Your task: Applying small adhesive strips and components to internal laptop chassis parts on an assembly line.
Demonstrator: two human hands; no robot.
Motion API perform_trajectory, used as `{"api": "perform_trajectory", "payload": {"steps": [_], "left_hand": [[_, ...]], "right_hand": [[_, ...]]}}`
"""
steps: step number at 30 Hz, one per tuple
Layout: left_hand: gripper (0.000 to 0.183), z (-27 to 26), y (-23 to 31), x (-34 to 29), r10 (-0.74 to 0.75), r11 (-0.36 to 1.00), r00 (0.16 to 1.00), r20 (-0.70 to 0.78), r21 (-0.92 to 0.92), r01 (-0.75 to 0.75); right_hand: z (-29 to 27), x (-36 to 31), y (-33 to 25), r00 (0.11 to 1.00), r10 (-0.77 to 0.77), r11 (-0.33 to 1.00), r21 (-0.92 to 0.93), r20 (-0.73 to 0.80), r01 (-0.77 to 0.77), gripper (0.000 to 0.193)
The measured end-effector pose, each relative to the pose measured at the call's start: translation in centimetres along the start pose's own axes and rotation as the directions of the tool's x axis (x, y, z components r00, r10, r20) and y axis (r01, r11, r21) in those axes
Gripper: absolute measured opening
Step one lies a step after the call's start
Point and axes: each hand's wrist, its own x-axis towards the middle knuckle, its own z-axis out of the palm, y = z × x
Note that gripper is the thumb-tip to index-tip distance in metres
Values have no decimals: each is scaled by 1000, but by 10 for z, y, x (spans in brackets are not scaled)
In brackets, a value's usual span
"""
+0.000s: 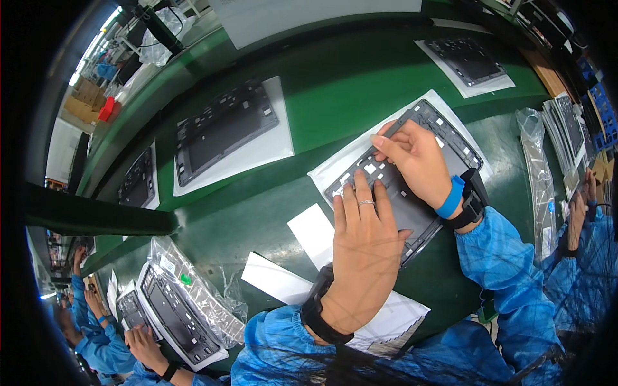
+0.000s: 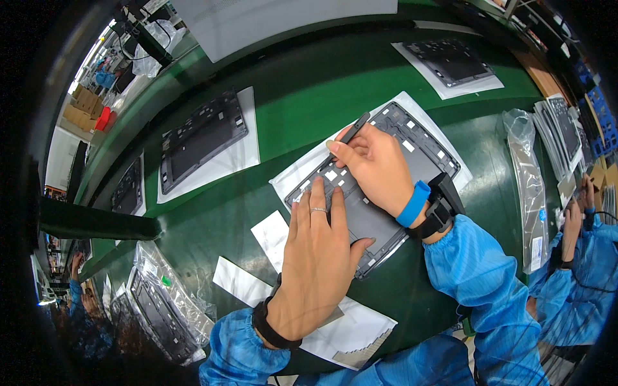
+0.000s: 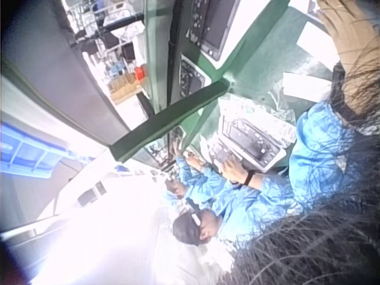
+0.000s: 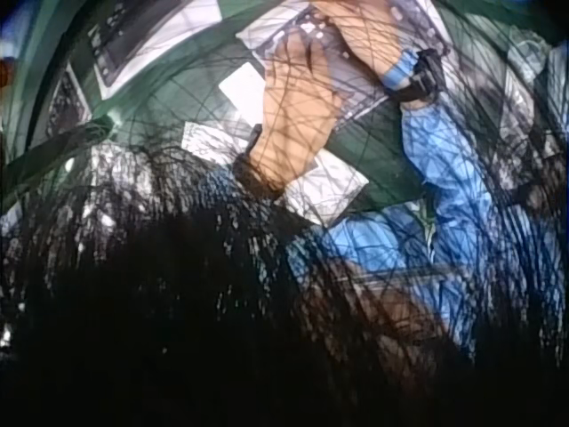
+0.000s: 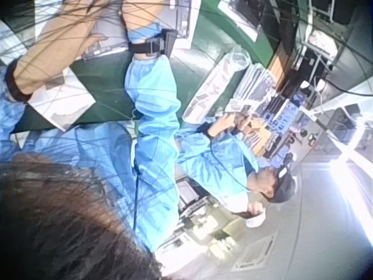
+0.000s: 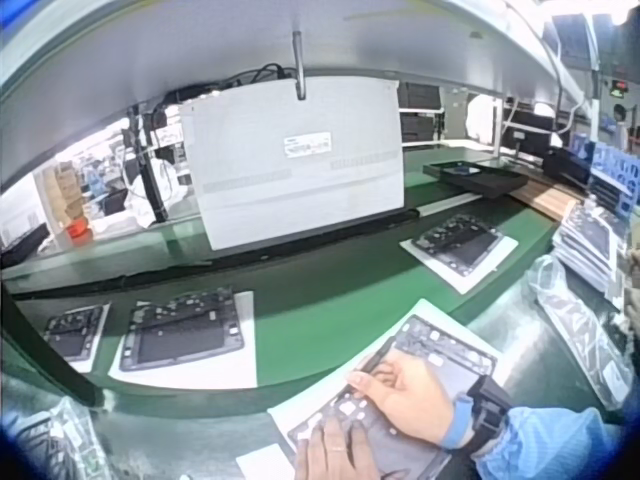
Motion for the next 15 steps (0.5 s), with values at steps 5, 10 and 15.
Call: {"api": "perform_trajectory", "payload": {"steps": [5, 10, 15], "left_hand": [[81, 1, -1, 0, -6, 1000, 1000, -12, 1, 6], [83, 7, -3, 1, -17, 999, 999, -41, 32, 18], [83, 9, -3, 6, -3, 998, 996, -90, 68, 9]], "right_hand": [[2, -1, 0, 1000, -6, 1000, -7, -3, 6, 20], [1, -1, 1, 1000, 2, 1000, -18, -3, -2, 21], [-2, 0, 5, 1000, -17, 1000, -20, 13, 17, 22]]}}
